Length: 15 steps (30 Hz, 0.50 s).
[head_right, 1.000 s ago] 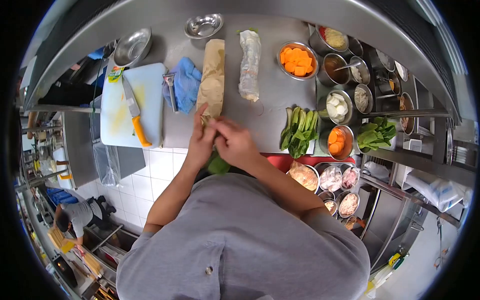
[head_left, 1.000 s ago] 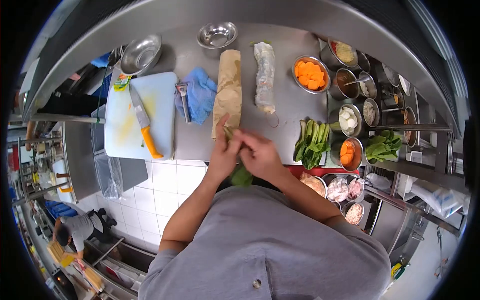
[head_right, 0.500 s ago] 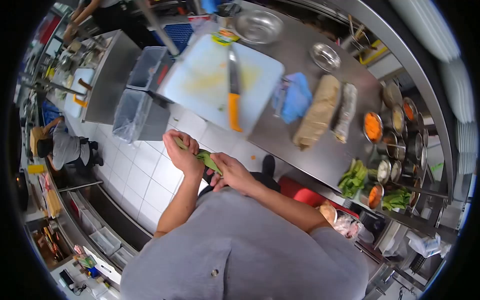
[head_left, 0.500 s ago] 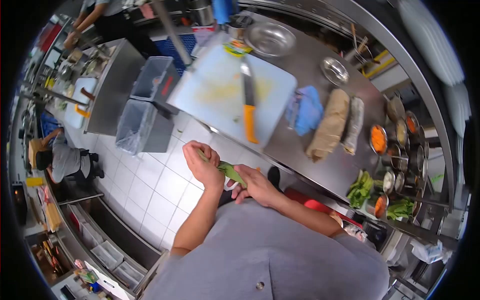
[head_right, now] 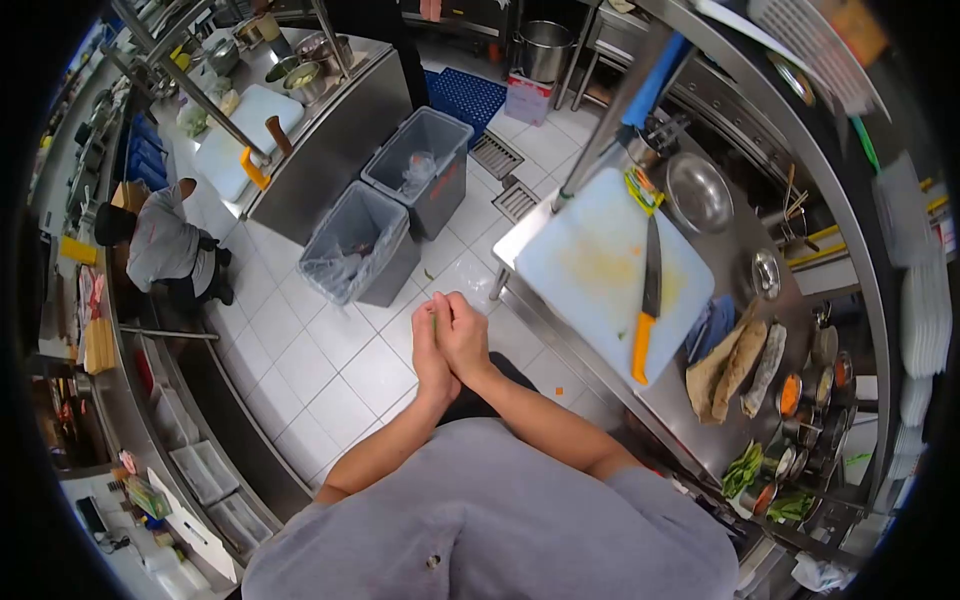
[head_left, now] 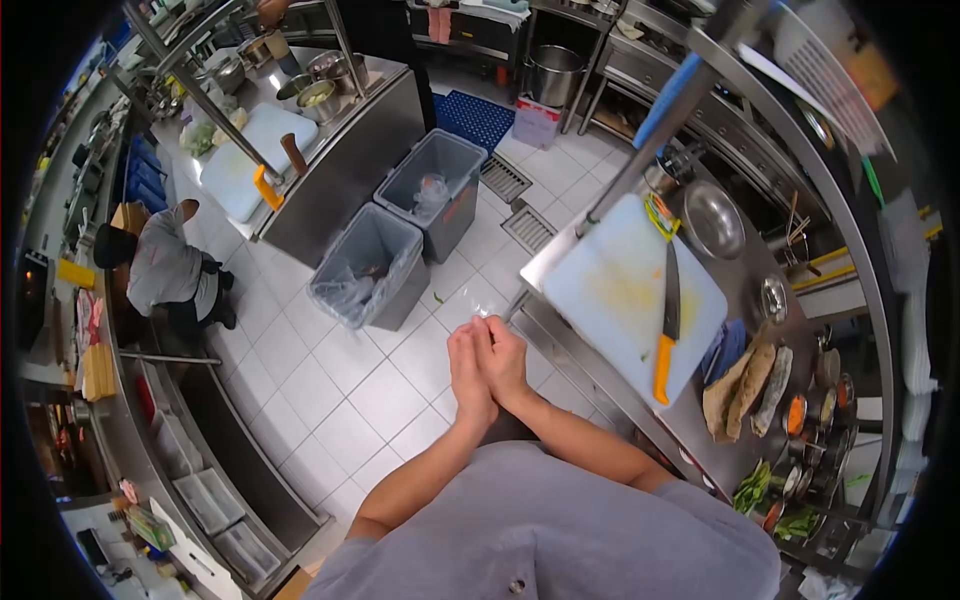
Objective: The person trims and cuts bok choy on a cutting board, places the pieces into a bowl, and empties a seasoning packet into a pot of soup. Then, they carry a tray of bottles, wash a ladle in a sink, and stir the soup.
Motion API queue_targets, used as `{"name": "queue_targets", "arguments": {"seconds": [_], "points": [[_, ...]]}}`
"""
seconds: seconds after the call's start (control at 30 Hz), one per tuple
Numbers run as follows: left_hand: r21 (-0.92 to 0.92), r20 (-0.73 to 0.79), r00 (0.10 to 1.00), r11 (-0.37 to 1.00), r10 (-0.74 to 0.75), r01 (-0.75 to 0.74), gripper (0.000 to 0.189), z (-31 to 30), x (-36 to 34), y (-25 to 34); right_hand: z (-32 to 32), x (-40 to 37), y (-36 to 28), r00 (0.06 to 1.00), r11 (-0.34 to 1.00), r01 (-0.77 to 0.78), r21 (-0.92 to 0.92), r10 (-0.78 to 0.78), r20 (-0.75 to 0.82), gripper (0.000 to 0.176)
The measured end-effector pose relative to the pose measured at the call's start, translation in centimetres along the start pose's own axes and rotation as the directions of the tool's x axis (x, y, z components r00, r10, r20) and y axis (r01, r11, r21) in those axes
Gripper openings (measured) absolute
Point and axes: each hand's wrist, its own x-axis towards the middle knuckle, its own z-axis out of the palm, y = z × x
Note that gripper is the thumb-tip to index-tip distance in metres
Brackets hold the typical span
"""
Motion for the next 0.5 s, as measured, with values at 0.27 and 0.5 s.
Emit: {"name": "queue_targets", "arguments": {"seconds": [0.27,0.5], "points": [[0.402,-0.224,0.975,0.911,0.003,0.089,0.024,0.5,18.0,5.7,5.7,15.6,3.6,0.897,0.916,-0.356,0.184,0.280,0.341,0.030],[0.705,-0.110,0.920,0.682,0.376,-0.194,0.039,-3.6,31.3,13.8,3.4,30.0,8.0,0.850,0.793,-0.525,0.310,0.471,0.235,0.032]]}}
